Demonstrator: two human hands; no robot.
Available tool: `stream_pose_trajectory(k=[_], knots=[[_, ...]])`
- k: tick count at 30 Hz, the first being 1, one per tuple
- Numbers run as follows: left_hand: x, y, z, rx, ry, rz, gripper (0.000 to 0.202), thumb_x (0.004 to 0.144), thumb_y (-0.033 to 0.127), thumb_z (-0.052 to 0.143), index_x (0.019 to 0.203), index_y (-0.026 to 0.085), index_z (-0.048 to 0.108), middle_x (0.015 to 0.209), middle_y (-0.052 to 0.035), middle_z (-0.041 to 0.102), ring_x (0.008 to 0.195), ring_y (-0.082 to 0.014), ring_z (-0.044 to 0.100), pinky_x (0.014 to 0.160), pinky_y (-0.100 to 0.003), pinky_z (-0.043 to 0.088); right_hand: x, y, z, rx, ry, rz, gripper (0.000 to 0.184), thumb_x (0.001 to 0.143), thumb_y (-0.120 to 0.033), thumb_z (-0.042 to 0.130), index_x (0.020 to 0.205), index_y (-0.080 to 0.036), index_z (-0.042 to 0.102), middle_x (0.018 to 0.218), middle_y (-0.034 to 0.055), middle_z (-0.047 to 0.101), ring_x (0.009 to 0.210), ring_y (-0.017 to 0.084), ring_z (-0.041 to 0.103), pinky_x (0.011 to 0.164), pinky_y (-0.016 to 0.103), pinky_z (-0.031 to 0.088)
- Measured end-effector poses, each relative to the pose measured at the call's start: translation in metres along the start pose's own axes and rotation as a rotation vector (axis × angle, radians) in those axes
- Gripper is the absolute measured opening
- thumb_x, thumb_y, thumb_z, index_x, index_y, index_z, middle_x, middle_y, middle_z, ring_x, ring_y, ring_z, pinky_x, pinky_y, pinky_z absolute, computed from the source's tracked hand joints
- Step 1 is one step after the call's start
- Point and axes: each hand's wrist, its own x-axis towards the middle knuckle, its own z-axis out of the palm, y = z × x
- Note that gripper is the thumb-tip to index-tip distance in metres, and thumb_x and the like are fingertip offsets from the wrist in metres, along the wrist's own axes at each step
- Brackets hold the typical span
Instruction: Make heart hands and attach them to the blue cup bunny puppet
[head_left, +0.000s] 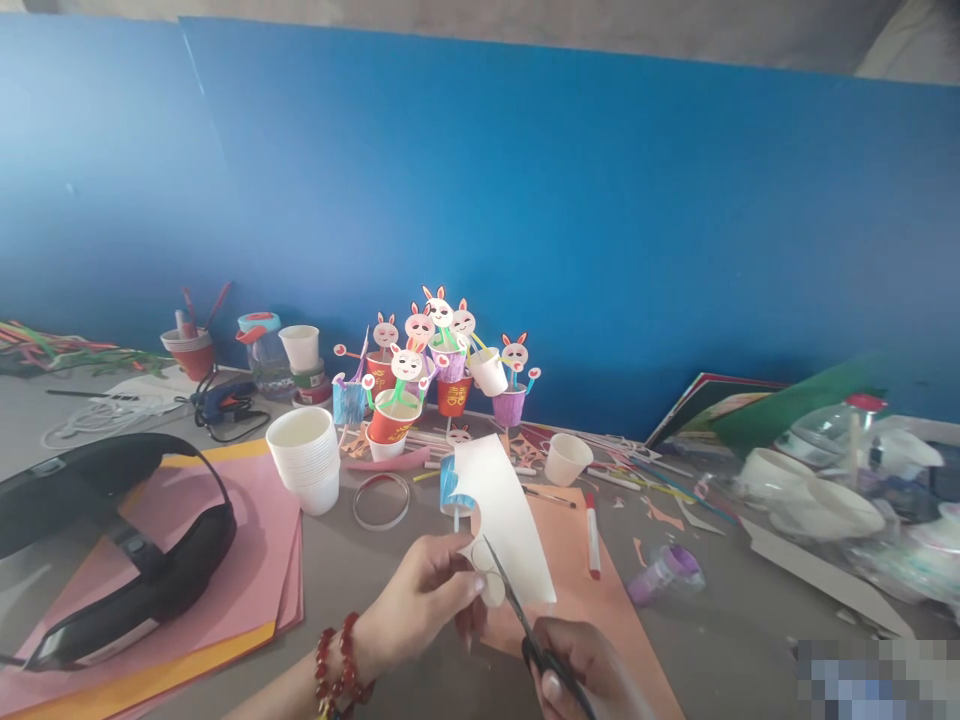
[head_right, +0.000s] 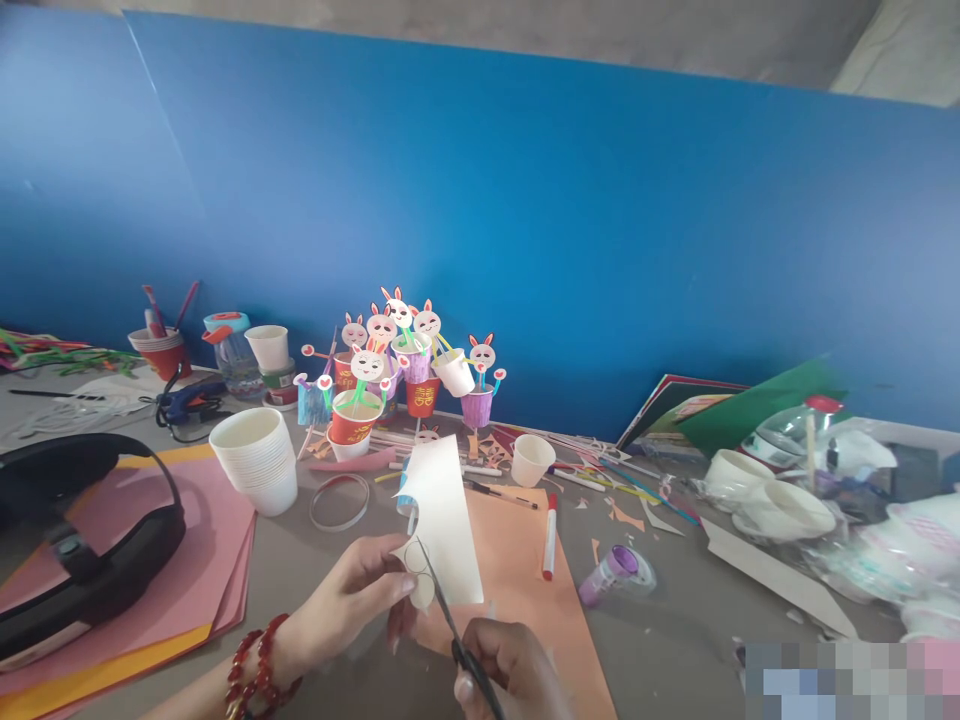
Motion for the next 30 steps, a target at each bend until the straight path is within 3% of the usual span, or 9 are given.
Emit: stream_pose_trajectory(k=[10, 20, 30], knots=[[-0.0001, 0.0001, -0.0022, -0.044, -0.018, -0.025, 0.026, 0.078, 0.039, 0.066, 0.070, 0.014, 0.061, 0.052, -0.0018, 0.062, 0.040, -0.0105, 0.056, 0.040, -0.019, 0.046, 0.0005, -0.0022, 0.0004, 0.038, -0.011, 0.006, 0.067, 0.067, -0.088, 0.057, 0.064, -0.024, 0.039, 0.045, -0.0106, 0.036, 0.038, 0.005, 0.029, 0.042, 0.024, 0.017], [0.0018, -0.0014, -0.0014, -0.081, 0.012, -0.036, 0.039, 0.077, 0.051, 0.070, 0.067, 0.015, 0.059, 0.051, -0.0017, 0.062, 0.041, -0.0096, 0.055, 0.041, -0.020, 0.045, 0.0013, 0.0004, -0.0003, 0.057, -0.003, 0.020, 0.069, 0.062, -0.090, 0.058, 0.063, -0.023, 0.041, 0.044, -0.0110, 0.033, 0.039, 0.005, 0.027, 0.042, 0.024, 0.016], [0.0013, 0.0005, -0.0020, -0.048, 0.023, -0.031, 0.035, 0.078, 0.047, 0.070, 0.067, 0.016, 0.058, 0.052, -0.0010, 0.063, 0.042, -0.0096, 0.055, 0.042, -0.020, 0.045, 0.0028, 0.0023, -0.0013, 0.053, 0.010, 0.039, 0.069, 0.062, -0.090, 0.059, 0.064, -0.023, 0.041, 0.047, -0.0107, 0.035, 0.039, 0.005, 0.029, 0.041, 0.023, 0.017]])
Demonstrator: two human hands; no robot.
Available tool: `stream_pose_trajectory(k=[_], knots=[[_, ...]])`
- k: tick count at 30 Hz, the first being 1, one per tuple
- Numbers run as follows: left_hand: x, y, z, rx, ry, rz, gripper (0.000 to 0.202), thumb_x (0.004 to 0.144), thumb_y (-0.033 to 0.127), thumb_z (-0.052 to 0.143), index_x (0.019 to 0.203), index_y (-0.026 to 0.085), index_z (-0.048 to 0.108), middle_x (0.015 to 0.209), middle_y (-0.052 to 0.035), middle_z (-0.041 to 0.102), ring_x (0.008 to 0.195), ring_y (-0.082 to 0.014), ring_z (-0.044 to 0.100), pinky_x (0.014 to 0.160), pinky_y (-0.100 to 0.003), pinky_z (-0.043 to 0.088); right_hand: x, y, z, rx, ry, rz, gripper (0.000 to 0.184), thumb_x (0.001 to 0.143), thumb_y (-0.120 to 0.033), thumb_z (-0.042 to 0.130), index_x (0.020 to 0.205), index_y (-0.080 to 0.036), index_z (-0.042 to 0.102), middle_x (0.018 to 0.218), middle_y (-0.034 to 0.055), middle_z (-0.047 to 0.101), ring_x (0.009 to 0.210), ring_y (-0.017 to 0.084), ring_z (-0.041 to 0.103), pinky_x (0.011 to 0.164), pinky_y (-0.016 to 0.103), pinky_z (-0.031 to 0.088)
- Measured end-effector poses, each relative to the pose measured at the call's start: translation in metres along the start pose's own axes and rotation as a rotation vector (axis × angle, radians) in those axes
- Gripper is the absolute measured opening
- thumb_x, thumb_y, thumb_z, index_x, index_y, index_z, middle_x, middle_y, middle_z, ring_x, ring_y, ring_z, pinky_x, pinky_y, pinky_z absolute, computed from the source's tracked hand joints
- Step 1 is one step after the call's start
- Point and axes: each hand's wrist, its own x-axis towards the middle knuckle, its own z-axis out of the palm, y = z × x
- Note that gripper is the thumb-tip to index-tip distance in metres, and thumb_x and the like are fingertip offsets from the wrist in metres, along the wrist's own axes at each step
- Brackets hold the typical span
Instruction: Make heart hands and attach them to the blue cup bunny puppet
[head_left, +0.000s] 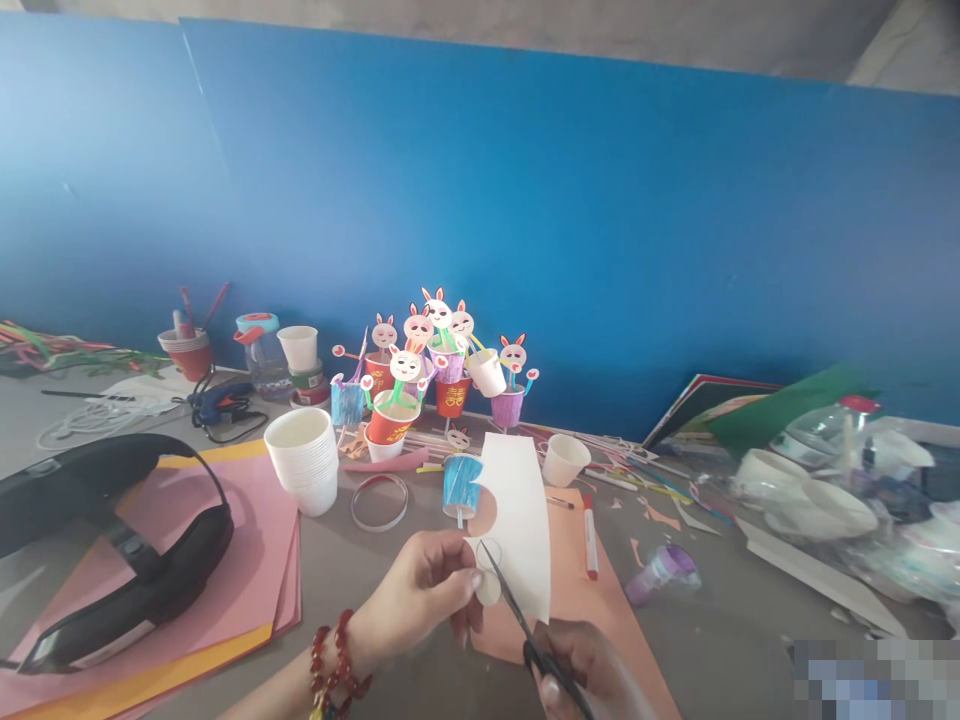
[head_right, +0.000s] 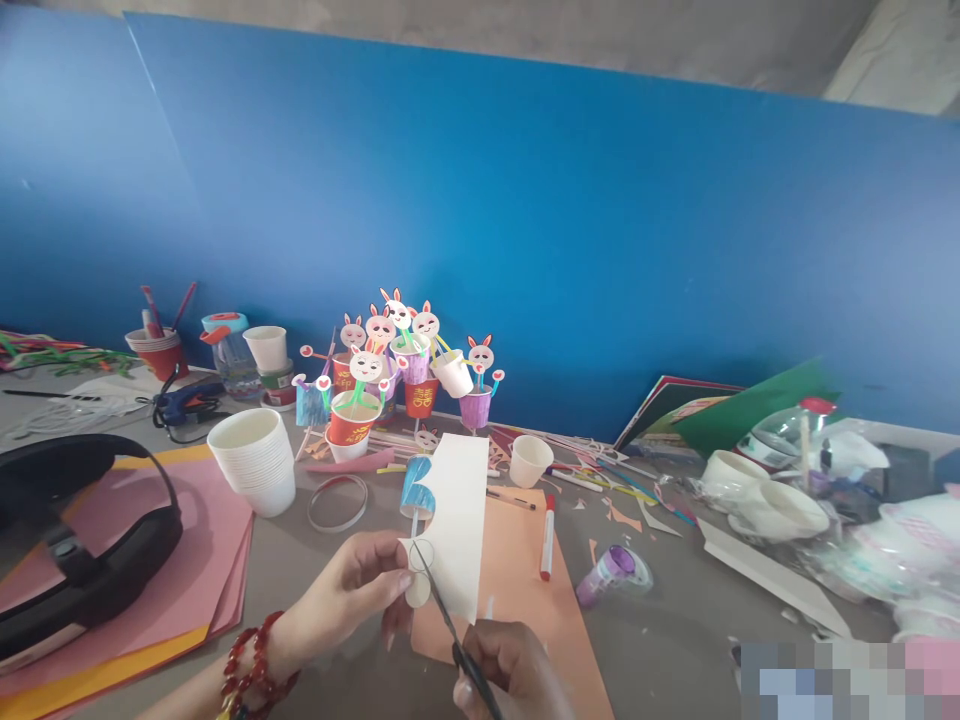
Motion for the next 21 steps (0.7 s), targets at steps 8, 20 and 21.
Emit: stream_pose_trajectory(k=[8, 20, 21], knots=[[-0.002, 0.002, 0.003, 0.044, 0.014, 0.001, 0.026, 0.078, 0.037, 0.067, 0.068, 0.014, 0.059, 0.053, -0.0018, 0.063, 0.042, -0.0098, 0.055, 0.044, -0.021, 0.044, -0.006, -0.011, 0.004, 0.038, -0.013, 0.018, 0.069, 0.064, -0.088, 0.060, 0.067, -0.020, 0.047, 0.052, -0.0093, 0.038, 0.044, 0.005, 0.026, 0.045, 0.023, 0.017], [-0.003, -0.002, 0.005, 0.079, 0.063, -0.002, 0.016, 0.076, 0.029, 0.061, 0.067, 0.016, 0.057, 0.053, -0.0022, 0.065, 0.041, -0.0105, 0.055, 0.045, -0.022, 0.044, -0.004, -0.014, 0.008, 0.084, -0.004, 0.039, 0.069, 0.060, -0.088, 0.063, 0.064, -0.022, 0.043, 0.046, -0.0114, 0.036, 0.039, 0.004, 0.025, 0.043, 0.023, 0.014], [-0.003, -0.001, 0.005, 0.077, 0.061, -0.001, 0.016, 0.076, 0.030, 0.061, 0.068, 0.016, 0.057, 0.052, -0.0022, 0.065, 0.041, -0.0104, 0.055, 0.045, -0.022, 0.044, -0.004, -0.012, 0.008, 0.082, -0.009, 0.031, 0.068, 0.061, -0.087, 0.063, 0.064, -0.022, 0.043, 0.045, -0.0114, 0.036, 0.039, 0.004, 0.026, 0.043, 0.023, 0.015]])
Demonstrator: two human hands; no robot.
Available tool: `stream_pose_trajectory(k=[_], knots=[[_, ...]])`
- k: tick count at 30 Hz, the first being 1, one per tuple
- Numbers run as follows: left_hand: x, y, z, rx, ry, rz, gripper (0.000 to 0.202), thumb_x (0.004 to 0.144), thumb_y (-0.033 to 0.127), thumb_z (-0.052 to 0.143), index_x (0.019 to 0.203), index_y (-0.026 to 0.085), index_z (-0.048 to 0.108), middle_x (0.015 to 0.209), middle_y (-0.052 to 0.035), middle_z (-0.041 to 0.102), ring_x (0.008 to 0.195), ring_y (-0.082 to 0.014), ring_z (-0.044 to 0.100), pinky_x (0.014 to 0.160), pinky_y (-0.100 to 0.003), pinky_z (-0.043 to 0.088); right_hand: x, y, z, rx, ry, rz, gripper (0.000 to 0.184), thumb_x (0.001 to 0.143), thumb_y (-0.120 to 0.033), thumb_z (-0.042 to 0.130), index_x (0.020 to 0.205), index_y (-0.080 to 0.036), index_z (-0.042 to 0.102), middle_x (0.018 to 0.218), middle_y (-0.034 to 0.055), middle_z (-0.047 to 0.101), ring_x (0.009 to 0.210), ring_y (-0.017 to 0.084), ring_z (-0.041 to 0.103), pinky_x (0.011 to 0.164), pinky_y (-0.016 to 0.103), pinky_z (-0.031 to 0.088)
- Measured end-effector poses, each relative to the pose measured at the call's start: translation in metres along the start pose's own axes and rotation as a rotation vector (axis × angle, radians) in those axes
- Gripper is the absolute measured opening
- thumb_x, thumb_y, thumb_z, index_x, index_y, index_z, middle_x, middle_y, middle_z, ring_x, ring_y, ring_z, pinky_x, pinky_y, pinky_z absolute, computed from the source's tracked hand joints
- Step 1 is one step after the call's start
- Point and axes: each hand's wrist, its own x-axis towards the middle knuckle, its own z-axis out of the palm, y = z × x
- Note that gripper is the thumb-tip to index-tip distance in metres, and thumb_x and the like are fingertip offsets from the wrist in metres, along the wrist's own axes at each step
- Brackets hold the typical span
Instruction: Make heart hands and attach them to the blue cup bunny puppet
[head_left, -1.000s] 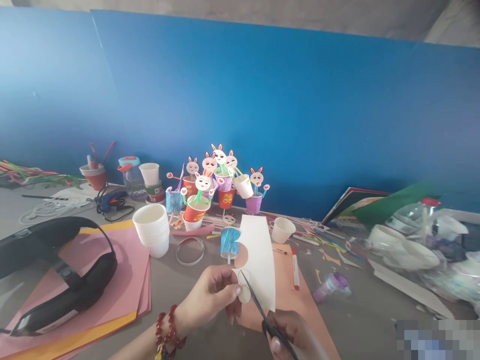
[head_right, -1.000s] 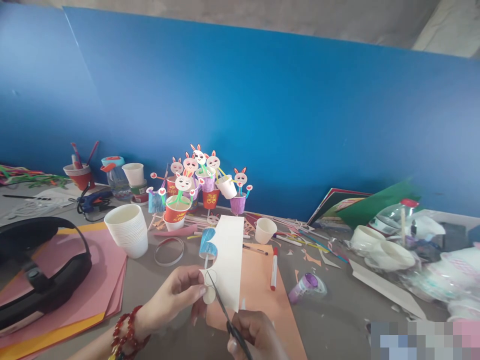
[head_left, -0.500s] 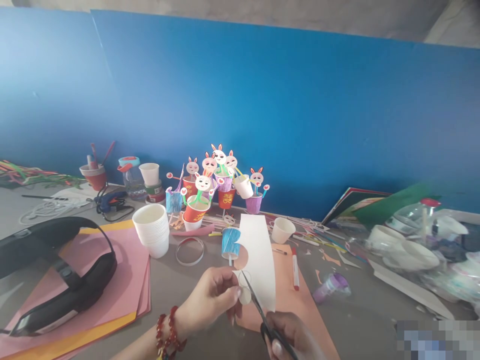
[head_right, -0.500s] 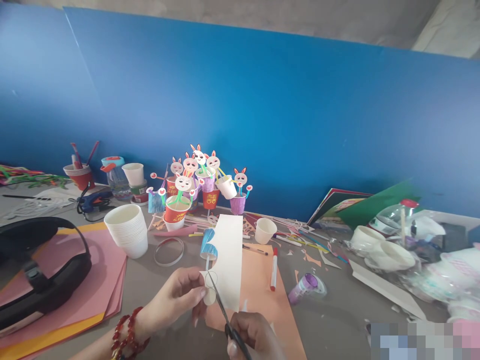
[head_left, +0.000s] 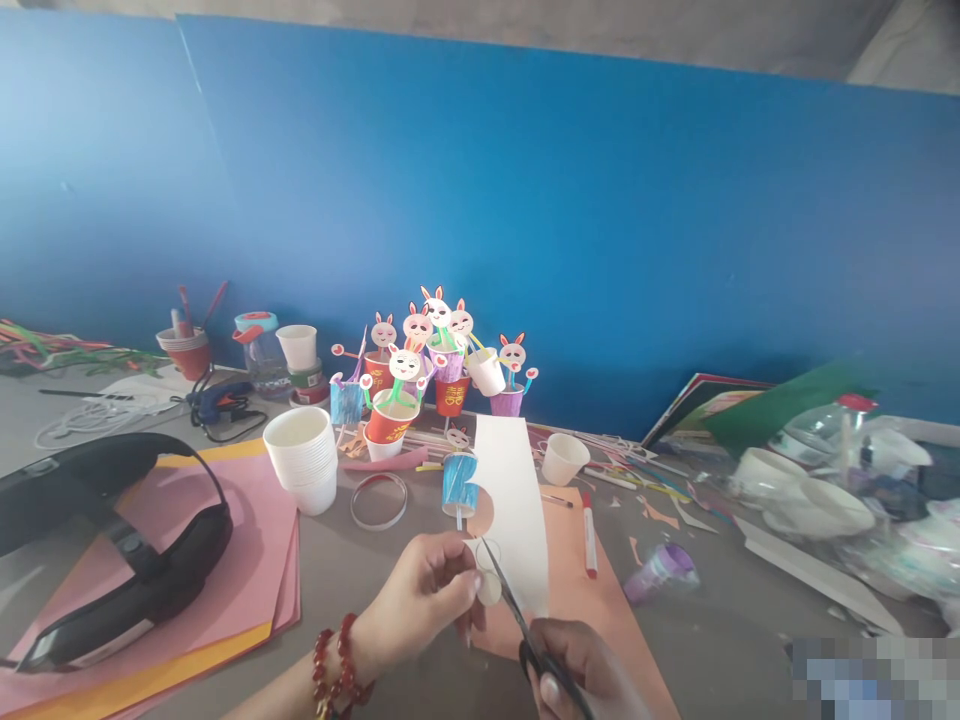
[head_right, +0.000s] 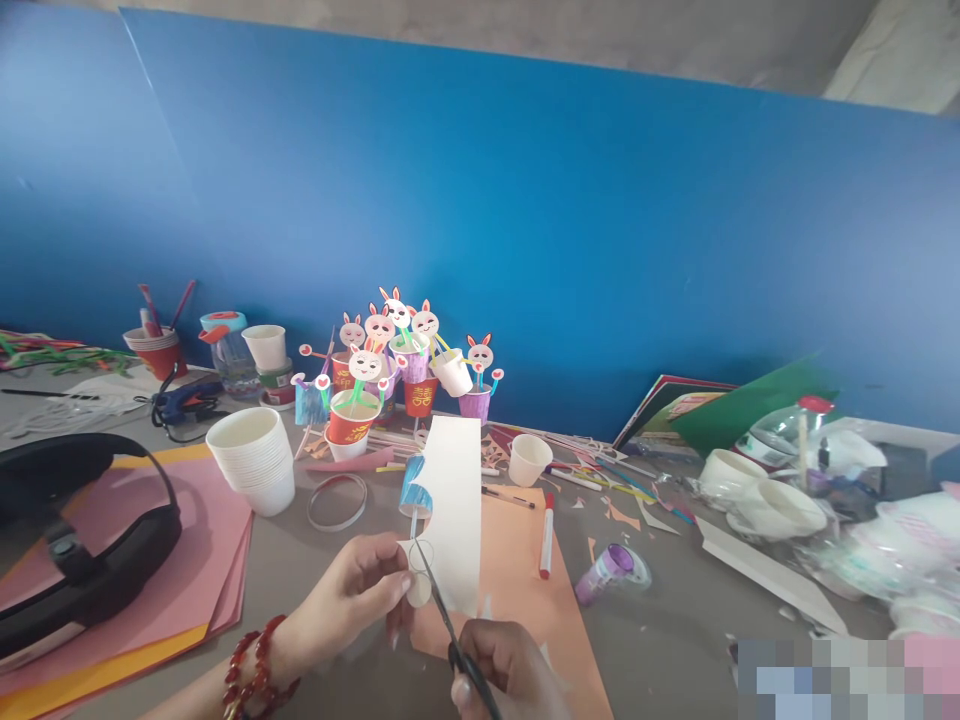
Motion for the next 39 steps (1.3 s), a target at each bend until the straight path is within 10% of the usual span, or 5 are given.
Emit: stream_pose_trajectory(k=[39], knots=[[0.002, 0.000, -0.003, -0.035, -0.044, 0.038, 0.030, 0.081, 0.040, 0.066, 0.068, 0.017, 0.053, 0.055, -0.0001, 0.061, 0.044, -0.0094, 0.055, 0.042, -0.020, 0.046, -0.002, 0.000, -0.007, -0.073, 0.030, -0.005, 0.071, 0.058, -0.091, 0.060, 0.066, -0.022, 0.045, 0.053, -0.0092, 0.037, 0.040, 0.005, 0.031, 0.040, 0.022, 0.020]])
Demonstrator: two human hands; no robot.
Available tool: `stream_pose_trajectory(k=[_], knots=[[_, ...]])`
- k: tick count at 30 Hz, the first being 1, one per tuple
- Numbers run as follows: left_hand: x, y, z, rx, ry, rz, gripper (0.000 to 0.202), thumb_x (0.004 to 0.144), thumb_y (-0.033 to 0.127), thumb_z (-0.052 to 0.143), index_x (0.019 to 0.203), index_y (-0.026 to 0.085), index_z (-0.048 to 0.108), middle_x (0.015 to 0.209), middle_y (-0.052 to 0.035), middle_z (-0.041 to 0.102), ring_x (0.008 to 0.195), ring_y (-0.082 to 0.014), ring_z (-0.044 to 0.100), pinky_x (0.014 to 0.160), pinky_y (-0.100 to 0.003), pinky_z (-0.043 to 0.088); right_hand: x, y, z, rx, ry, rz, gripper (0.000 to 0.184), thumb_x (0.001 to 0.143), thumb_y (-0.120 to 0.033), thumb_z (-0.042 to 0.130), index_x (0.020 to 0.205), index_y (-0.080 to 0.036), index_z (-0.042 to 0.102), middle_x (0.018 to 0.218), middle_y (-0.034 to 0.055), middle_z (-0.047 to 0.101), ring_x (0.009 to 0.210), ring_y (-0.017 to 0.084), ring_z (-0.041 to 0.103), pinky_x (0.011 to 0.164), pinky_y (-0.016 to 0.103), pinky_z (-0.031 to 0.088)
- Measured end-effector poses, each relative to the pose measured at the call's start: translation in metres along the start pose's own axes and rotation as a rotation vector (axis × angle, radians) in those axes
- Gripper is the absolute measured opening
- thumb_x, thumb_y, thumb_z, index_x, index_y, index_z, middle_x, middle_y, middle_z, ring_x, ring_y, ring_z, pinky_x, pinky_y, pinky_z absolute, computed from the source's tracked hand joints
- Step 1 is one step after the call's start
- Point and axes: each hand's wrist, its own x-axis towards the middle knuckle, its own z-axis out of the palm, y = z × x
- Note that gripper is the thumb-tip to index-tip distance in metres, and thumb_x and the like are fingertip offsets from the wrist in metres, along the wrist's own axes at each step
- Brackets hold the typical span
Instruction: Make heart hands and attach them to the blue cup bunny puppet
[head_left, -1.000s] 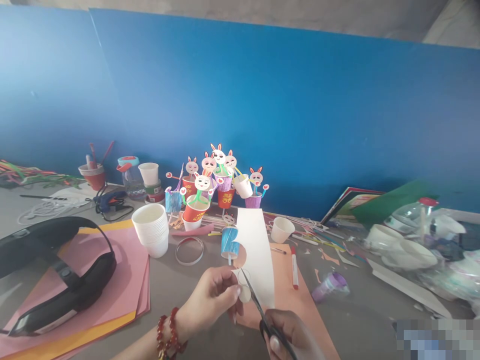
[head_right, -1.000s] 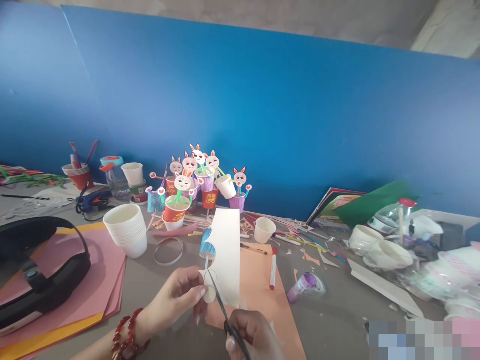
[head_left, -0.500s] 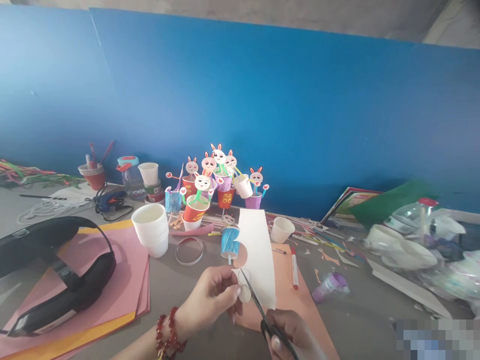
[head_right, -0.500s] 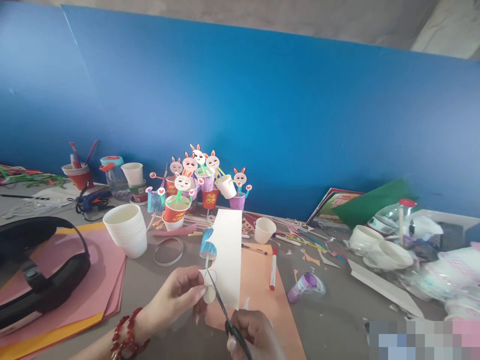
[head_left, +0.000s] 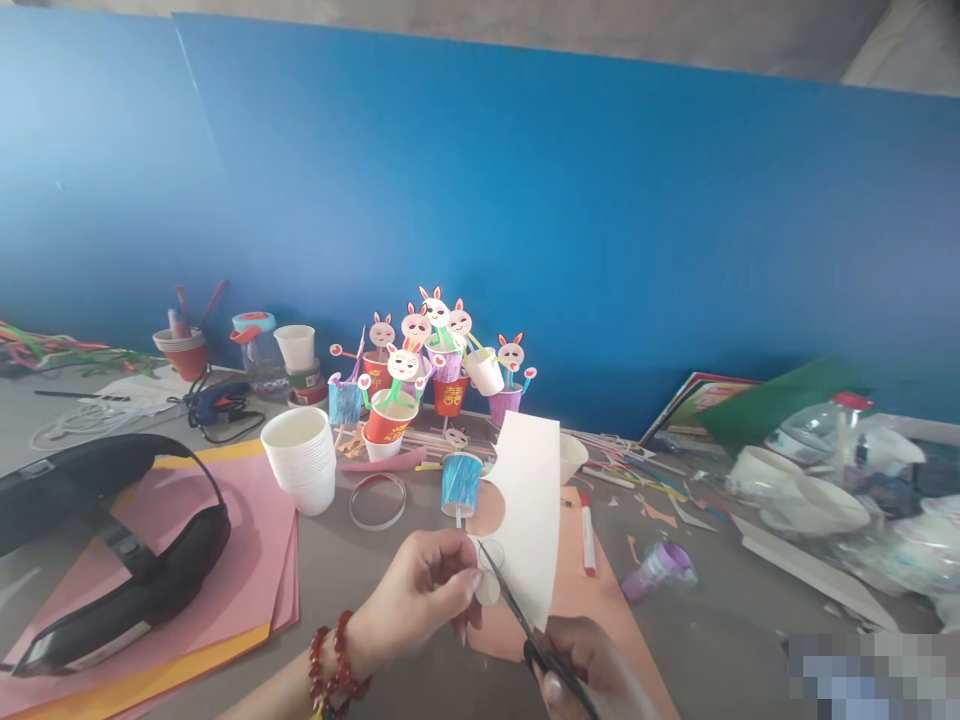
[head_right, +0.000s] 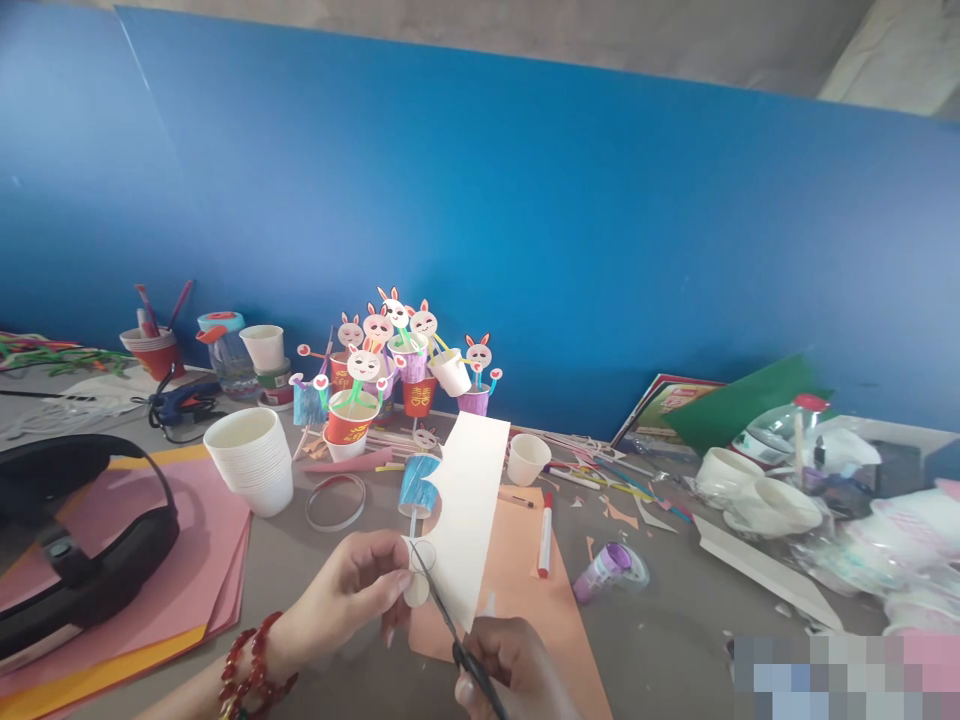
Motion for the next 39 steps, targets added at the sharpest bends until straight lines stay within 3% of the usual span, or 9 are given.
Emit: stream_pose_trajectory(k=[8, 19, 25, 32, 39], knots=[[0.000, -0.003, -0.002, -0.009, -0.003, 0.004, 0.030, 0.080, 0.040, 0.067, 0.068, 0.017, 0.053, 0.057, -0.0004, 0.061, 0.047, -0.0105, 0.058, 0.042, -0.020, 0.048, -0.001, -0.001, -0.002, -0.027, -0.013, 0.000, 0.071, 0.058, -0.092, 0.058, 0.065, -0.022, 0.044, 0.049, -0.0097, 0.036, 0.038, 0.005, 0.033, 0.038, 0.022, 0.021], [-0.001, -0.002, -0.001, -0.002, 0.033, 0.020, 0.030, 0.081, 0.040, 0.068, 0.070, 0.016, 0.054, 0.060, -0.0001, 0.062, 0.046, -0.0092, 0.058, 0.043, -0.019, 0.047, 0.006, 0.022, 0.000, 0.035, 0.033, -0.057, 0.070, 0.057, -0.091, 0.060, 0.060, -0.023, 0.041, 0.040, -0.0122, 0.032, 0.034, 0.004, 0.029, 0.037, 0.021, 0.016], [0.000, -0.003, -0.001, -0.017, 0.046, 0.018, 0.033, 0.079, 0.045, 0.070, 0.071, 0.017, 0.055, 0.058, 0.0006, 0.062, 0.045, -0.0100, 0.057, 0.043, -0.020, 0.047, 0.003, 0.012, -0.001, 0.003, -0.005, -0.091, 0.065, 0.068, -0.085, 0.059, 0.064, -0.023, 0.041, 0.042, -0.0124, 0.033, 0.034, 0.004, 0.029, 0.038, 0.021, 0.016], [0.001, -0.007, -0.003, -0.015, 0.058, 0.048, 0.042, 0.082, 0.056, 0.067, 0.072, 0.016, 0.057, 0.056, -0.0007, 0.063, 0.043, -0.0097, 0.054, 0.045, -0.021, 0.044, 0.010, 0.023, 0.002, -0.003, 0.026, -0.074, 0.070, 0.061, -0.091, 0.056, 0.060, -0.024, 0.039, 0.040, -0.0133, 0.029, 0.031, 0.003, 0.028, 0.036, 0.020, 0.016], [-0.001, -0.009, 0.003, 0.069, 0.098, 0.028, 0.051, 0.080, 0.066, 0.064, 0.068, 0.018, 0.053, 0.047, 0.0063, 0.049, 0.039, -0.0051, 0.035, 0.039, -0.019, 0.025, 0.011, 0.016, 0.005, 0.035, 0.040, -0.055, 0.071, 0.058, -0.092, 0.058, 0.061, -0.024, 0.039, 0.038, -0.0134, 0.031, 0.030, 0.003, 0.028, 0.035, 0.019, 0.017]])
